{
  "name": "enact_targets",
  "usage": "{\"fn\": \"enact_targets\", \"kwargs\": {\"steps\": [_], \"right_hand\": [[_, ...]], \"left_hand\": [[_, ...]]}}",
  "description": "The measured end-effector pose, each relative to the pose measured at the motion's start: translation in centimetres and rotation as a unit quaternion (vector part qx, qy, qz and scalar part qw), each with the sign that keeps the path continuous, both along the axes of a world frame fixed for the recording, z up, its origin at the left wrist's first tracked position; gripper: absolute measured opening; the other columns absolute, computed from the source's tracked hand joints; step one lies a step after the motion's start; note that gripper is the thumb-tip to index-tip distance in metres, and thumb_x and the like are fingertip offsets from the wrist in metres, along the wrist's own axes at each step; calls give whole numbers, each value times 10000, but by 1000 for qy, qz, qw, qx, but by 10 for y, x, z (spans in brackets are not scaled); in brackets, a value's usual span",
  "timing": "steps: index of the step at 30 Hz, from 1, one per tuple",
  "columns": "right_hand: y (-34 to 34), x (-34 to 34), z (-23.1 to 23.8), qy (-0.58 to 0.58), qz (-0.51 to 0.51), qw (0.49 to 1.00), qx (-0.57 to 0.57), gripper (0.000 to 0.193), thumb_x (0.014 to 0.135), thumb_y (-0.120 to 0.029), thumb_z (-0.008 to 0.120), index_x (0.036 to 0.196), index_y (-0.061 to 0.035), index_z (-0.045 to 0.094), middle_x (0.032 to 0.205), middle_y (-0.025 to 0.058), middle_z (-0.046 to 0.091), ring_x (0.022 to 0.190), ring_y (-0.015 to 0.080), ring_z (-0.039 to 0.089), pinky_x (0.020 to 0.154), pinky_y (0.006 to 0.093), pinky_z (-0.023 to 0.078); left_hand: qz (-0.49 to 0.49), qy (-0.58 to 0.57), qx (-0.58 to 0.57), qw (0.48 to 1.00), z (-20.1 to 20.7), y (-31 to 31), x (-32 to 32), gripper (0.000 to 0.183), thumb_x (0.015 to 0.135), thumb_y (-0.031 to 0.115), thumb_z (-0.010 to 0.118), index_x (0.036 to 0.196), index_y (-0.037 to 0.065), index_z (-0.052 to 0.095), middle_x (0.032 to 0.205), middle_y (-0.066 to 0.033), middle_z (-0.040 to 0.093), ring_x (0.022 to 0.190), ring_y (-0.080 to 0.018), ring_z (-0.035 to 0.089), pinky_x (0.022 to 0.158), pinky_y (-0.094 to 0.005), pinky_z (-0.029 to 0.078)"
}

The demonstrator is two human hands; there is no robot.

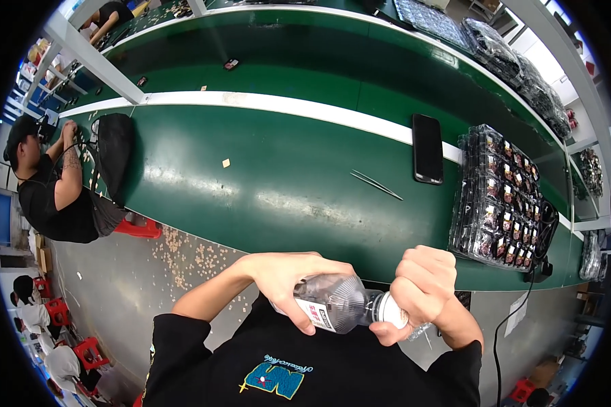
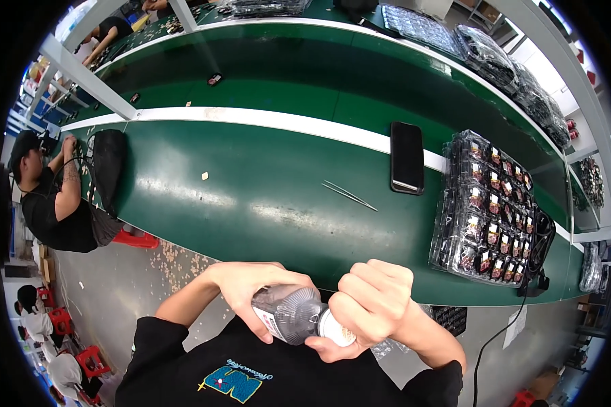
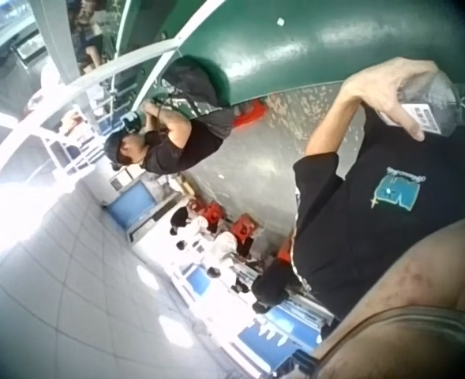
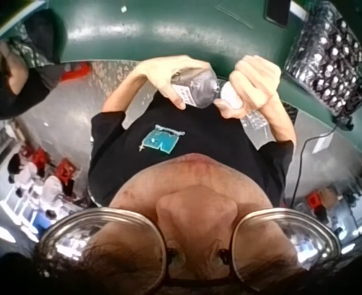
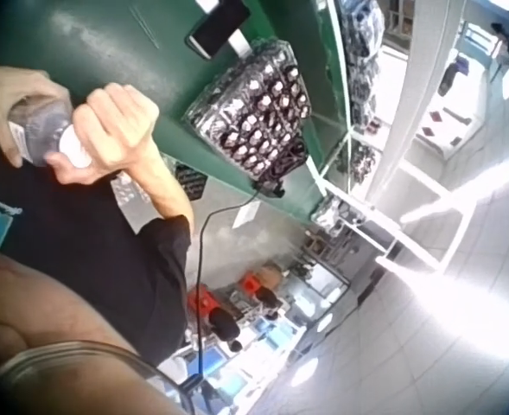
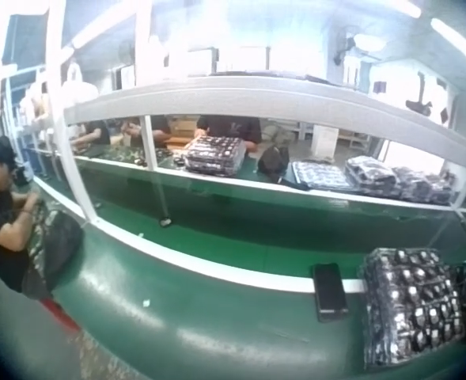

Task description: Perform final assembly and component placement for smartwatches at an industrial production line.

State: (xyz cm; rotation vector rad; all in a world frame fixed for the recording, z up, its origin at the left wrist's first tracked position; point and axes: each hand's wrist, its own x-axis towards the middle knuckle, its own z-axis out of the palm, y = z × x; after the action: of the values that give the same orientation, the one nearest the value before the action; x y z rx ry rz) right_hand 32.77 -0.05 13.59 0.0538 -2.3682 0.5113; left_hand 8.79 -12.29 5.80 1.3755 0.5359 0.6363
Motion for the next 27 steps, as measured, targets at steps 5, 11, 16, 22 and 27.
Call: {"fn": "enact_targets", "kwargs": {"steps": [5,11,16,22,27], "right_hand": [[7,4,-10,-47,-165,976,-136,501,912,-283,770,616,-80,421,558,79,408,440,269,423,445,398,333],[13,-5,-29,-81,-333,906,-249,497,990,-297,720,625,-27,518,502,119,450,405,310,422,456,424,340],[27,-8,-50,84,-185,842,-499,502,1162,-308,589,764,-7,531,642,-22,496,606,52,418,534,317,339],[38,-13,-100,103,-332,898,-270,282,1161,-102,555,898,-5,586,672,46,517,565,124,453,540,332,361],[45,-17,-127,76,-374,920,-89,296,894,15,754,1180,-26,690,1071,155,702,943,351,692,750,434,566]], "left_hand": [[299,241,165,908,38,2,6,772,729,236,934,1434,124,641,1194,-121,773,1027,-383,772,887,-446,622],[412,387,299,769,27,9,22,822,710,223,933,1473,154,634,1072,-97,693,925,-334,741,765,-449,614],[431,386,379,723,69,40,-3,840,692,198,955,1463,129,627,1128,-99,722,987,-315,761,794,-421,630],[483,78,440,753,191,108,-36,762,821,249,972,1430,15,578,1182,-139,768,1032,-209,775,932,-338,612],[518,91,543,655,300,191,-18,674,838,592,866,1158,1,813,1137,-140,805,970,-230,790,871,-390,641]]}}
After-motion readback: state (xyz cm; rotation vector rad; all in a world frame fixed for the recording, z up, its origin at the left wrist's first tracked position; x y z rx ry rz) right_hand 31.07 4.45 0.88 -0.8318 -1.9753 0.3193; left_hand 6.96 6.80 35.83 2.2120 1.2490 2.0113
